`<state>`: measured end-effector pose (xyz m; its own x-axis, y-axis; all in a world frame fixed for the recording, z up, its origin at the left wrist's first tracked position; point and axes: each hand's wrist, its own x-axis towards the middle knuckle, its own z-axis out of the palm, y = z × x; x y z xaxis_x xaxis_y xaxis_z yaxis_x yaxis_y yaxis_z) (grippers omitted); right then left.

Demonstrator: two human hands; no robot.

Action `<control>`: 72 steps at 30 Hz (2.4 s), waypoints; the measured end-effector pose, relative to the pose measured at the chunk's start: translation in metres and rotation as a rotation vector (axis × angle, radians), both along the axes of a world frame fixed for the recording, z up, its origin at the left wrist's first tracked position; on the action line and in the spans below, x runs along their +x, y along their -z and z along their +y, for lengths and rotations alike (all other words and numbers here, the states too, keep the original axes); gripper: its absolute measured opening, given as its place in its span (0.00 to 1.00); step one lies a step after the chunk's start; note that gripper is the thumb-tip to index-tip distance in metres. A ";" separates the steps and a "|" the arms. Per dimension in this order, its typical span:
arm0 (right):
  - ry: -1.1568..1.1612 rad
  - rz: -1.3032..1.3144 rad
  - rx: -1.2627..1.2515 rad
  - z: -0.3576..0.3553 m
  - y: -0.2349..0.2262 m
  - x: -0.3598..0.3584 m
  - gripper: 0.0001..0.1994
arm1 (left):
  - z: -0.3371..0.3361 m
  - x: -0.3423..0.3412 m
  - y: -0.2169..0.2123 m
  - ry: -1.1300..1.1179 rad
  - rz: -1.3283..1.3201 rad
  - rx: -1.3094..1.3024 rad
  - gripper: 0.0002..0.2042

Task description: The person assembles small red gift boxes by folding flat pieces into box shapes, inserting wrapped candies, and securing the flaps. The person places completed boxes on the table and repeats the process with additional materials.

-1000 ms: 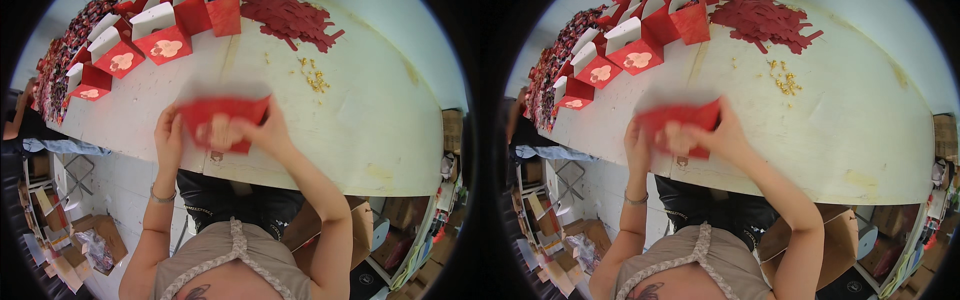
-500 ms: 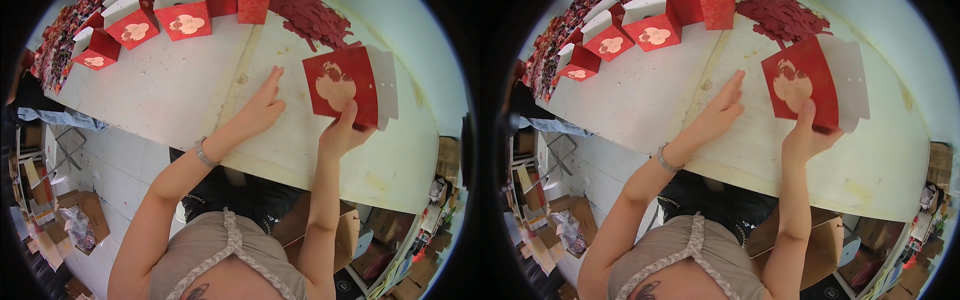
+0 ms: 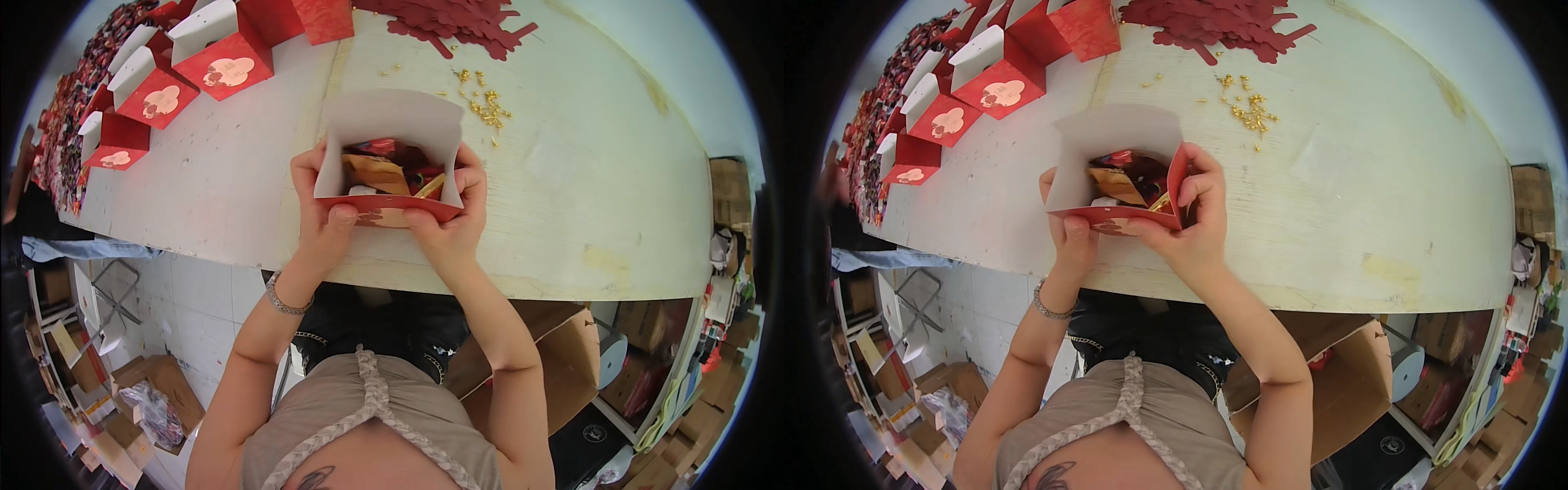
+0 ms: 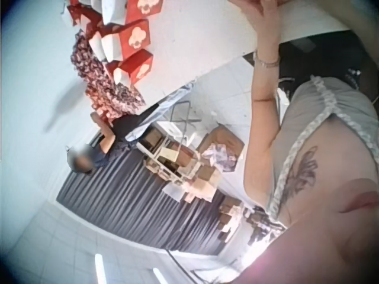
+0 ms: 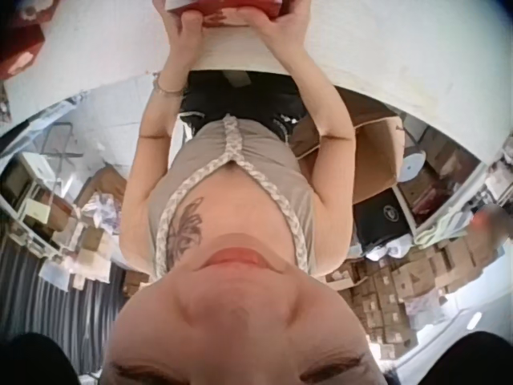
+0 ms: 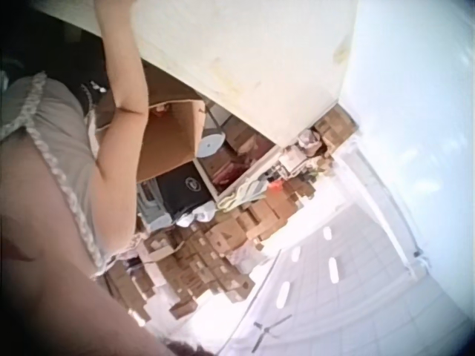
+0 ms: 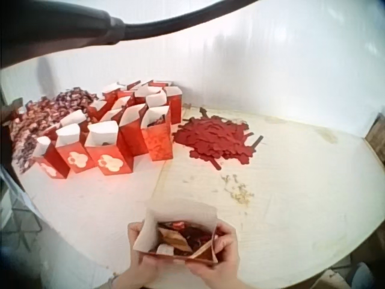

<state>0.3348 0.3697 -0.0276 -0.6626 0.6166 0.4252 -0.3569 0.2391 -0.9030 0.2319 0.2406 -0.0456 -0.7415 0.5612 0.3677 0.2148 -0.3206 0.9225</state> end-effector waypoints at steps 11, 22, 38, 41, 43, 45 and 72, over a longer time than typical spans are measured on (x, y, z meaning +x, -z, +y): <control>0.212 -0.057 0.300 0.000 -0.017 0.003 0.10 | 0.001 0.003 -0.040 -0.019 -0.261 0.019 0.06; 0.032 -0.007 -0.247 -0.005 -0.025 -0.007 0.05 | 0.010 -0.006 -0.054 0.088 -0.523 0.036 0.07; -0.215 0.010 -0.626 -0.003 -0.024 -0.008 0.13 | 0.000 -0.019 -0.048 0.118 -0.187 0.006 0.17; -0.175 0.077 -0.713 -0.004 -0.018 -0.009 0.10 | -0.002 -0.015 -0.042 0.168 -0.350 0.078 0.16; -0.156 0.123 -0.678 -0.004 -0.007 -0.010 0.11 | -0.002 -0.018 -0.042 0.154 -0.358 0.064 0.15; -0.099 0.089 -0.713 -0.008 -0.011 -0.012 0.11 | -0.005 -0.023 -0.042 0.225 -0.447 0.011 0.15; 0.336 -0.004 -0.003 -0.007 -0.021 -0.017 0.07 | 0.012 -0.010 -0.050 -0.012 -0.378 -0.032 0.08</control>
